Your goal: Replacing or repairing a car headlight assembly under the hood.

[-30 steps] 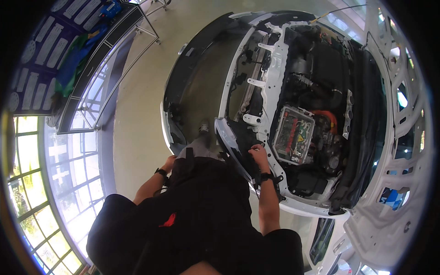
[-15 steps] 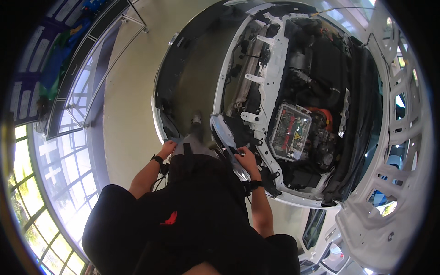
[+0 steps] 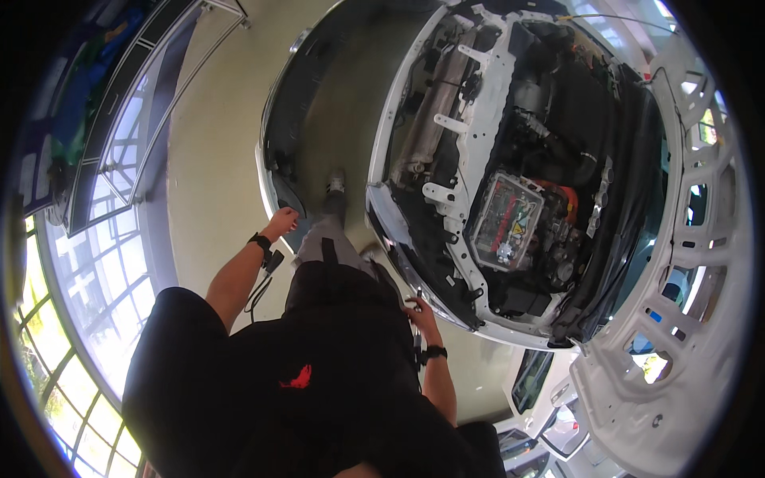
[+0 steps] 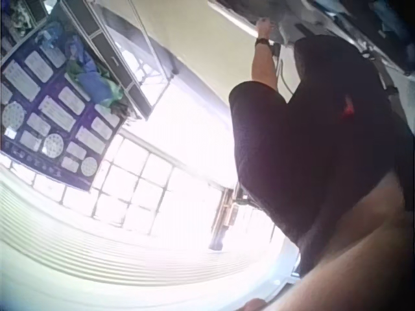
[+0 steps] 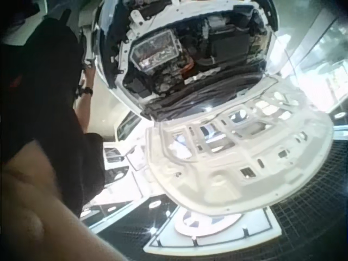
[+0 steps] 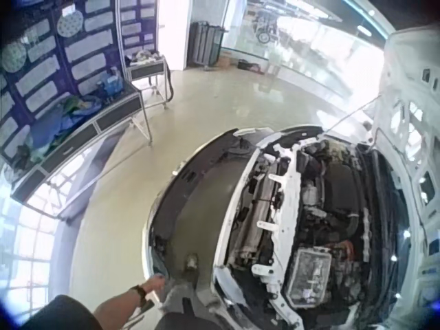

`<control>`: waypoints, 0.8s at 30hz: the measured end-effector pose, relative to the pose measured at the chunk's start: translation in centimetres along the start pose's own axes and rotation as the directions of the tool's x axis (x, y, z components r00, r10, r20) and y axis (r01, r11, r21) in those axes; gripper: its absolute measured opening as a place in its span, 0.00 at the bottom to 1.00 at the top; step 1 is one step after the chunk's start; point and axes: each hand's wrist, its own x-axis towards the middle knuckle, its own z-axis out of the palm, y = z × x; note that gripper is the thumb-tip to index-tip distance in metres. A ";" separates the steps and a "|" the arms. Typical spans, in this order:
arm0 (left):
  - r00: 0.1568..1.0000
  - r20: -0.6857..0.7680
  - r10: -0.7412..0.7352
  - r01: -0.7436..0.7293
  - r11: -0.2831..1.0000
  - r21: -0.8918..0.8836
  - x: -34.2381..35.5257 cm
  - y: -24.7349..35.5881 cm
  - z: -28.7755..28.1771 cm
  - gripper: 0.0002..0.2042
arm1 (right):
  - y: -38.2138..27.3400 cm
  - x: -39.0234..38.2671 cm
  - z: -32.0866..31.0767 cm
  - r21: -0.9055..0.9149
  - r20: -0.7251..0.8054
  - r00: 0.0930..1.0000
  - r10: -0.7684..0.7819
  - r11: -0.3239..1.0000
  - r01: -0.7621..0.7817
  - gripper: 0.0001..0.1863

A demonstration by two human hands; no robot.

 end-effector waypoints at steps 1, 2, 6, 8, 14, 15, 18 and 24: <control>1.000 -0.010 -0.007 0.007 1.000 -0.002 0.1 0.0 0.2 0.11 | 1.8 -1.1 -0.1 0.104 -0.037 0.998 0.045 0.994 -0.041 0.13; 1.000 -0.013 0.009 -0.009 1.000 -0.001 0.4 0.3 0.1 0.11 | 3.3 -1.3 -0.2 0.185 -0.038 0.998 0.043 0.982 -0.035 0.11; 0.998 -0.021 0.058 -0.058 0.998 0.015 -0.5 -0.1 1.2 0.10 | 9.9 -2.1 0.6 0.175 -0.113 0.993 -0.027 0.983 0.047 0.11; 0.995 -0.068 0.079 -0.078 0.997 0.020 -2.1 -1.0 2.2 0.11 | 13.2 -2.6 1.2 0.227 -0.104 0.993 -0.060 0.970 0.083 0.12; 0.979 -0.006 0.205 -0.204 0.978 0.038 -9.3 -8.5 7.7 0.11 | 30.5 2.5 2.3 0.219 -0.134 0.976 -0.171 0.956 0.197 0.14; 0.977 0.004 0.213 -0.213 0.976 0.049 -11.2 -10.2 8.1 0.12 | 34.0 4.2 2.6 0.226 -0.119 0.979 -0.162 0.956 0.186 0.14; 0.970 -0.117 0.215 -0.223 0.973 -0.054 -17.0 -17.9 7.9 0.12 | 37.2 3.2 3.7 0.491 0.038 0.999 -0.007 0.871 -0.013 0.13; 0.937 -0.155 -0.313 0.303 0.949 -0.085 -29.5 -34.8 5.0 0.11 | 36.6 -0.7 2.9 -0.047 0.051 0.986 0.157 0.987 -0.154 0.16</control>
